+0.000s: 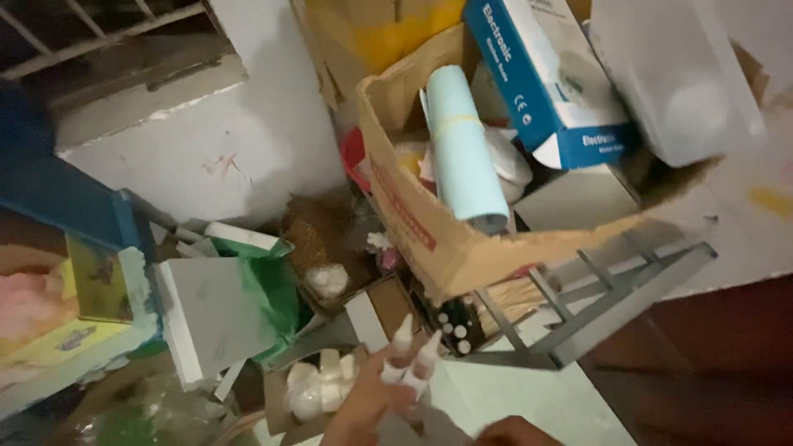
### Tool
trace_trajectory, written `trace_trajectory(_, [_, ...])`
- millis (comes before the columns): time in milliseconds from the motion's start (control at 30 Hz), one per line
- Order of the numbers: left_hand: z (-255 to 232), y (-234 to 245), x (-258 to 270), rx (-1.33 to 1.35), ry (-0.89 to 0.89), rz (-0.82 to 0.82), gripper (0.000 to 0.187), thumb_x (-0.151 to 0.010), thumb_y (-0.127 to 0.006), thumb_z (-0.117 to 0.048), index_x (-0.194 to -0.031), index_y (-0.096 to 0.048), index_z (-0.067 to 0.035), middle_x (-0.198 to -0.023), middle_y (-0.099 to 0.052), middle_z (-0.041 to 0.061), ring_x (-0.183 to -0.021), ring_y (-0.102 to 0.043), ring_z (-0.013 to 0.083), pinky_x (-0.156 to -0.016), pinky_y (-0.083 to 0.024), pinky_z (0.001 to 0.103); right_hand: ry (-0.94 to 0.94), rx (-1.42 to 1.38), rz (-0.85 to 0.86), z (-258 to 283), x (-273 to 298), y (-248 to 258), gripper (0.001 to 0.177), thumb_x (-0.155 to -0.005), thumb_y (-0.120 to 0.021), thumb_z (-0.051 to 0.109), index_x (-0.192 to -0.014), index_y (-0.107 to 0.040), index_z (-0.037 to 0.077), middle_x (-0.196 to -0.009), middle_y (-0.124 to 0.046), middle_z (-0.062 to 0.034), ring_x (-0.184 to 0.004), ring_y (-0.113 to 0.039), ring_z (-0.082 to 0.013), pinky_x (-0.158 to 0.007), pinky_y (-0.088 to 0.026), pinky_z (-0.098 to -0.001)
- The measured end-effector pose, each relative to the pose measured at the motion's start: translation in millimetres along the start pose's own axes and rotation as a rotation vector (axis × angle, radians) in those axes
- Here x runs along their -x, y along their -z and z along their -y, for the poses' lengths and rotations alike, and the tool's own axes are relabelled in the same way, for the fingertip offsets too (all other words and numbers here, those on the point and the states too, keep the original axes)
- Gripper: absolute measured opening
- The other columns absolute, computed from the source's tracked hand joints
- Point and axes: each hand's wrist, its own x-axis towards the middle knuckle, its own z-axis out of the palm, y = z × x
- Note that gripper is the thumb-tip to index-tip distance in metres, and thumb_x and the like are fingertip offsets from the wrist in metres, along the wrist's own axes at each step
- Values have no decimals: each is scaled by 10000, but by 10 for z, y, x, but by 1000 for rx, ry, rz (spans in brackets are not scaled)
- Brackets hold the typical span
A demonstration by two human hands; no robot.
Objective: Organizing fragrance bottles and other candle-making materials on a workbench and storage shelf
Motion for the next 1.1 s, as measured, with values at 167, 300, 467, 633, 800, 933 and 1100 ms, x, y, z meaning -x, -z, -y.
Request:
trace_trajectory(167, [-267, -537, 525, -244, -14, 24, 786, -736, -722, 42, -1490, -531, -72, -1109, -726, 157, -762, -658, 204, -697, -516, 310, -176, -217, -681, 2322, 418, -130, 383, -896, -731, 58, -1270, -762, -23, -844, -776, -118, -582, -543, -161, -500, -408, -274])
trace_trajectory(300, [-148, -572, 559, -456, -197, 150, 808, -545, -895, -91, -1319, -663, -80, -1258, -689, 64, -1140, -622, 223, -984, -466, 375, 295, -39, -736, 3103, 463, -238, 308, -831, -763, 80, -1112, -776, -46, -1033, -736, -79, -614, -536, -125, -538, -437, -244])
trace_trajectory(467, [-85, -596, 641, -563, -143, 110, 630, -599, -822, 68, -1190, -730, -130, -1130, -743, 30, -977, -686, 196, -883, -552, 345, 326, 65, -541, 2988, 400, -313, 222, -781, -824, 25, -1001, -802, 28, -840, -801, -57, -579, -624, -116, -537, -531, -252])
trace_trajectory(633, [195, -287, 517, -718, -335, 242, 611, -559, -833, -195, -1136, -677, -68, -1102, -722, 54, -1001, -630, 200, -938, -484, 327, 76, -15, -532, 2853, 470, -542, 324, -712, -911, -31, -1027, -837, -36, -723, -705, -66, -546, -595, -136, -528, -511, -274])
trace_trajectory(800, [169, -177, 643, -456, -151, 13, 308, -734, -756, -14, -1037, -701, -35, -1074, -802, 85, -959, -716, 202, -856, -540, 349, -208, 531, -533, 1616, 604, -38, 168, -696, -885, 186, -809, -803, 93, -784, -676, -14, -639, -595, -145, -645, -507, -286])
trace_trajectory(933, [188, -34, 741, -175, -33, -144, 465, -924, -577, -100, -1387, -602, -61, -1056, -687, 159, -884, -671, 260, -853, -517, 379, -306, 1141, -867, -127, 232, 870, 129, -826, -696, 198, -776, -761, 98, -872, -666, -71, -735, -647, -227, -762, -552, -345])
trace_trajectory(1100, [1439, 894, -376, -161, -264, 1, 728, -882, -620, -382, -1532, -456, -100, -1326, -614, 136, -1102, -629, 317, -927, -512, 511, -76, 1013, -913, -346, -937, 1572, 174, -815, -708, 232, -778, -759, 71, -778, -667, -77, -648, -612, -224, -664, -507, -356])
